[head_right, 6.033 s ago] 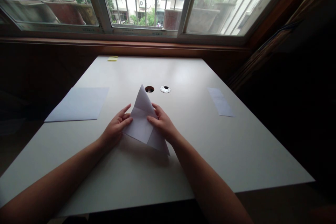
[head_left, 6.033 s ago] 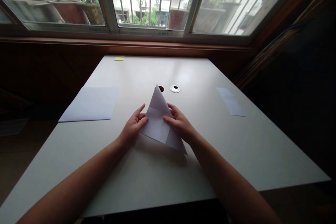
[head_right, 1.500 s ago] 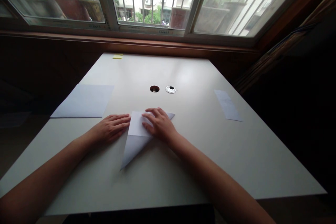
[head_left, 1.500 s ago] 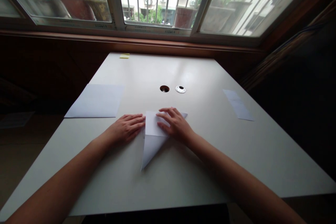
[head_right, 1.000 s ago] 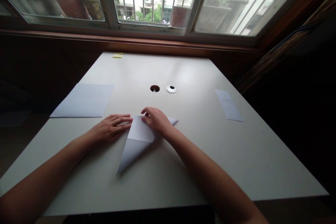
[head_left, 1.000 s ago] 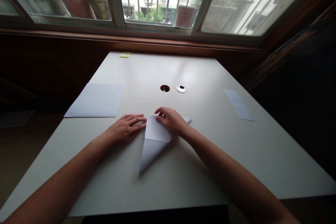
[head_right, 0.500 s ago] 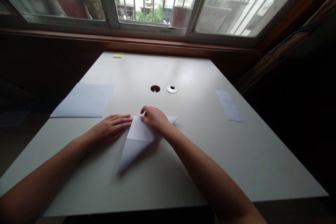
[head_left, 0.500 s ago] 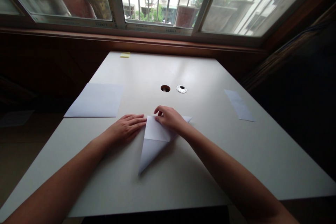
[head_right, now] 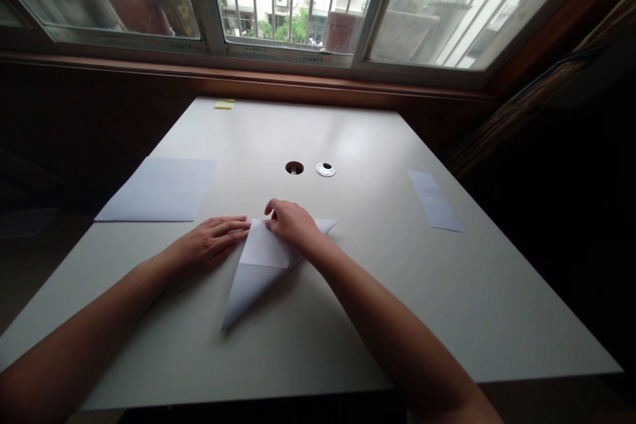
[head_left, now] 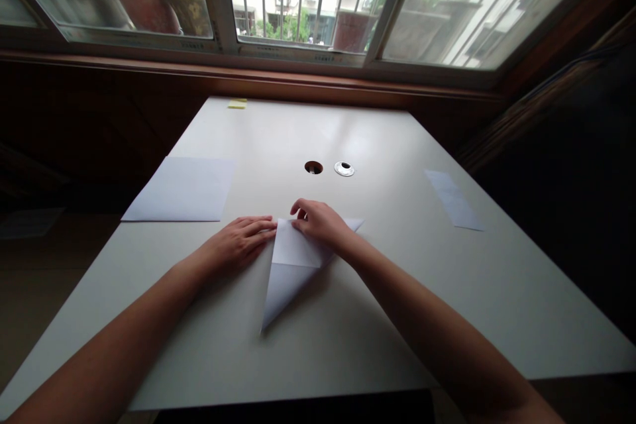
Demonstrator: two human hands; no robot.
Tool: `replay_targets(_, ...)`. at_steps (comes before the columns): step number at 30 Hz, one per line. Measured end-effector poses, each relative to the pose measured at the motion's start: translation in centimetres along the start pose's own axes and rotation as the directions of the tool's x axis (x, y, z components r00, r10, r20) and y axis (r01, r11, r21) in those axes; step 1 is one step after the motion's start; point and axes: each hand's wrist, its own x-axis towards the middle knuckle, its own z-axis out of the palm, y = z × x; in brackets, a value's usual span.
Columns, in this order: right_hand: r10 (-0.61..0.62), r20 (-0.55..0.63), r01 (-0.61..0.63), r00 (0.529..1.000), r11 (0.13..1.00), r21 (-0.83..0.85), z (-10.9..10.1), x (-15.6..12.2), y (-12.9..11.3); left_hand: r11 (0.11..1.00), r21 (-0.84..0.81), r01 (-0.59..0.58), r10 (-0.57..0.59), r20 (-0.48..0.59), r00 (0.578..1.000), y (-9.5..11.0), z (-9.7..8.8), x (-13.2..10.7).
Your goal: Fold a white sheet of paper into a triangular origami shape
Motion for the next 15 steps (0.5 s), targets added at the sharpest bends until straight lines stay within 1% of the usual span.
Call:
replay_targets(6, 0.018, 0.019, -0.017, 1.000, 1.000, -0.010, -0.20, 0.19, -0.28, 0.998, -0.048, 0.028, -0.028, -0.002, 1.000, 0.24, -0.18, 0.06)
replay_targets(11, 0.022, 0.025, -0.021, 0.999, 1.000, -0.016, -0.30, 0.22, -0.46, 0.987, -0.111, 0.115, -0.118, -0.018, 0.993, 0.47, -0.36, 0.17)
replay_targets(13, 0.021, 0.030, -0.020, 0.999, 1.000, -0.015, -0.34, 0.29, -0.50, 0.988, -0.104, 0.114, -0.117, -0.020, 0.993, 0.34, -0.19, 0.12)
replay_targets(15, 0.020, 0.038, -0.020, 0.999, 1.000, -0.015, -0.37, 0.41, -0.53, 0.993, -0.089, 0.083, -0.085, -0.019, 0.996, 0.16, 0.06, 0.02)
